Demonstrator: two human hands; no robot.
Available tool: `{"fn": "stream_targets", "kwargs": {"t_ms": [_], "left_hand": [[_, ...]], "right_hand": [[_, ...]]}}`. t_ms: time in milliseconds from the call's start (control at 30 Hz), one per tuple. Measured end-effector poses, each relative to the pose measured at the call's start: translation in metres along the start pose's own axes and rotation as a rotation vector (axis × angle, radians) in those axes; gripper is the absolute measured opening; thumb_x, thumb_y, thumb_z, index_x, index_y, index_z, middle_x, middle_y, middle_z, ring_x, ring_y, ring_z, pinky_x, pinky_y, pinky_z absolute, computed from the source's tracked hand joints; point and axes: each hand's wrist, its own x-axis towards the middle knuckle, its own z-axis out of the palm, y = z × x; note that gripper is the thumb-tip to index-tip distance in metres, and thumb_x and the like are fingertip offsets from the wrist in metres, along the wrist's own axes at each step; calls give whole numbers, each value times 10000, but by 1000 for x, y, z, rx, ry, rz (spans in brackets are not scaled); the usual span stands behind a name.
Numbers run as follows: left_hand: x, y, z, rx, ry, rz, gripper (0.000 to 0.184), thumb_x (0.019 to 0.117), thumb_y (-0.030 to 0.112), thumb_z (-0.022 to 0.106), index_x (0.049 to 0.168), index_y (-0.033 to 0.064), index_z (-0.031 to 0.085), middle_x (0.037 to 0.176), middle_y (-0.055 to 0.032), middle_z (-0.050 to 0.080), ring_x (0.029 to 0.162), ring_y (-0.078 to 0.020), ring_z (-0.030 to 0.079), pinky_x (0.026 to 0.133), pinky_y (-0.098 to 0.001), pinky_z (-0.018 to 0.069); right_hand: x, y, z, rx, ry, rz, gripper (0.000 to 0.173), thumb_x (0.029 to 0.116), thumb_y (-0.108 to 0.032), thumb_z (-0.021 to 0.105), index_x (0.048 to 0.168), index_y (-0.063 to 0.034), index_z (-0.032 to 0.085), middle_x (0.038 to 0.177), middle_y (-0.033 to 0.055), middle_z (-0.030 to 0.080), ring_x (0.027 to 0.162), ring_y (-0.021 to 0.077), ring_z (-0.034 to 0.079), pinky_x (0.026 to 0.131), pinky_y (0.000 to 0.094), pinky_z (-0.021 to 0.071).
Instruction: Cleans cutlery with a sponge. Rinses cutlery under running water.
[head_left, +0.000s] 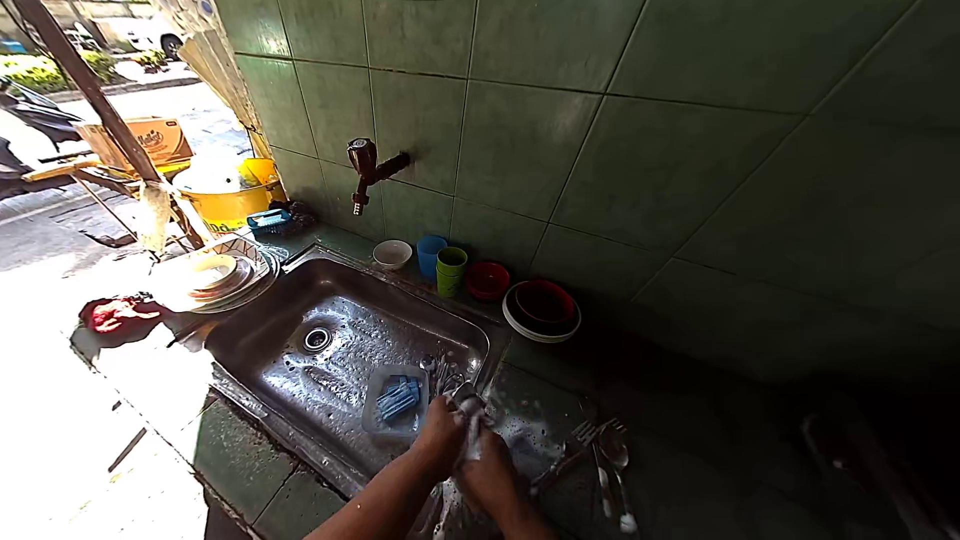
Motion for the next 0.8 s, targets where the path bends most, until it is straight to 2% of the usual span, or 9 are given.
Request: {"fn": "stream_targets", "kwargs": {"t_ms": [133,267,333,467,567,633,700,733,800], "left_hand": [[33,-6,-8,-123,185,-50,244,1089,115,417,954,-8,579,636,-27,576,516,-121,571,523,-276,519],[74,-13,-37,181,389,-43,294,1081,145,429,946,-21,631,738,-82,626,643,-180,605,655,-369,530],[90,-19,-51,345,411,-58,274,1061,154,478,1013,-47,658,872,-165,667,799,-274,652,785,-471,534],[96,-13,-45,687,98,-222,395,1099,243,431,1272,-84,568,1157,-246,668,1043,-326,677,939,-474,530],[72,0,3,1023,-39,-74,580,1034,261,558,1483,-74,412,1457,-301,493,1386,-413,475,1155,-529,379],[47,-8,39,1076,-120,265,524,987,177,599,1437,-74,503,1464,-307,495,1408,-448,438,1184,-559,332],[28,-19,74,1136,-315,494,367,971,183,616,1271,-22,667,1385,-262,587,1339,-433,517,1116,-574,399],[22,-23,90,1184,-405,511,346,982,226,613,1222,-10,695,1356,-252,606,1308,-429,538,1076,-574,423],[17,-20,112,1273,-525,389,386,1025,268,571,1264,-20,660,1399,-252,562,1334,-422,505,1074,-566,418]], "right_hand": [[-16,6,16,201,-69,-25,429,869,-98,718,1236,103,626,1139,263,685,1103,339,663,1010,487,502],[-36,31,-6,284,-134,-90,371,875,-104,717,1180,95,647,1069,231,703,1019,296,689,952,464,539],[-51,51,-27,407,-65,-125,371,857,-71,720,1183,86,640,1022,166,712,930,195,700,883,374,579],[-78,98,-74,687,209,-68,355,872,-26,614,1206,78,559,904,62,694,741,132,697,681,336,621],[-90,125,-98,759,456,5,292,924,-66,541,1194,45,559,847,18,705,700,118,708,643,319,629],[-93,136,-104,791,566,47,256,954,-72,522,1184,33,564,854,8,704,722,103,708,664,303,628],[-92,138,-104,806,604,56,249,962,-69,512,1185,27,568,869,-1,704,743,85,707,687,286,624],[-90,136,-102,808,597,53,258,965,-70,513,1194,35,566,878,14,711,748,96,712,689,296,629],[-87,134,-97,782,566,37,302,948,-86,545,1215,53,564,898,42,713,754,116,715,690,312,629]]}}
